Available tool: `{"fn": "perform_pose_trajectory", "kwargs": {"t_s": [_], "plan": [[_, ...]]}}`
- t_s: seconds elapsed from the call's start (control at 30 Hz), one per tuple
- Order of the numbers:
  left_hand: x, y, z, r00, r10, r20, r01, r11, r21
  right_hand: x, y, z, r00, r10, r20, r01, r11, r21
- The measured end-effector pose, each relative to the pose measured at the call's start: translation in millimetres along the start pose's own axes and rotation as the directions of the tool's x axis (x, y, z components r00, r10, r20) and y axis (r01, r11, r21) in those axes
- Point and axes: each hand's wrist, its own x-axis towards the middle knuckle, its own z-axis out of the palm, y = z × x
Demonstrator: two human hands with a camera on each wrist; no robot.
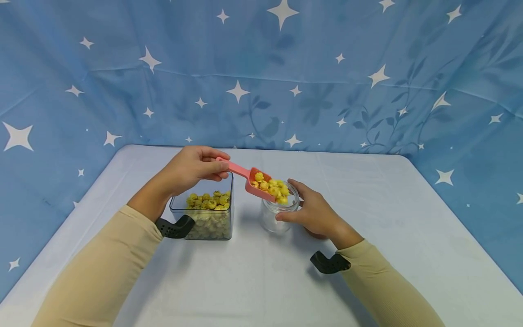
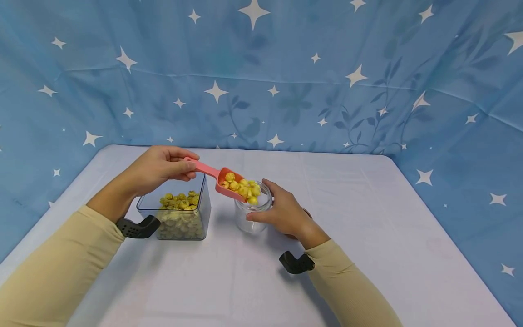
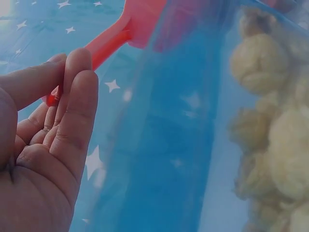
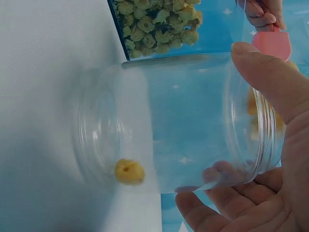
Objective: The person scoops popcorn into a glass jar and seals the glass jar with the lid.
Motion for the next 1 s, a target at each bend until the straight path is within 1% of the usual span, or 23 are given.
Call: {"fn": "perform_pose_trajectory", "kwargs": {"t_s": [0.3, 0.6, 0.77, 0.87, 1.0], "plan": [[1.0, 3.3, -0.1, 1.000, 0.003, -0.005, -0.003, 1.000, 0.020, 0.2, 1.8, -1.2, 0.999, -0.047, -0.003, 0.047, 0.999, 0.018], [0.0, 2.9, -2.2, 1.000, 0.013, -0.006, -0.013, 1.000, 0.024, 0.9, 1.6, -1.5, 0.999, -0.037, -0.003, 0.037, 0.999, 0.000], [-5.2, 1.2, -8.9, 1.000, 0.027, -0.010, -0.027, 0.999, 0.031, 0.9, 3.6, -1.1, 0.999, -0.051, 0.001, 0.051, 0.999, 0.017], [-10.1, -0.2, -15.8, 0.999, 0.044, -0.013, -0.043, 0.999, 0.017, 0.5, 4.2, -1.1, 0.998, -0.061, -0.002, 0.061, 0.998, 0.021], [-19.4, -1.3, -27.0, 0.998, 0.064, -0.024, -0.064, 0.998, 0.010, -0.5, 0.9, -4.9, 0.994, -0.105, -0.021, 0.105, 0.994, 0.028]]}}
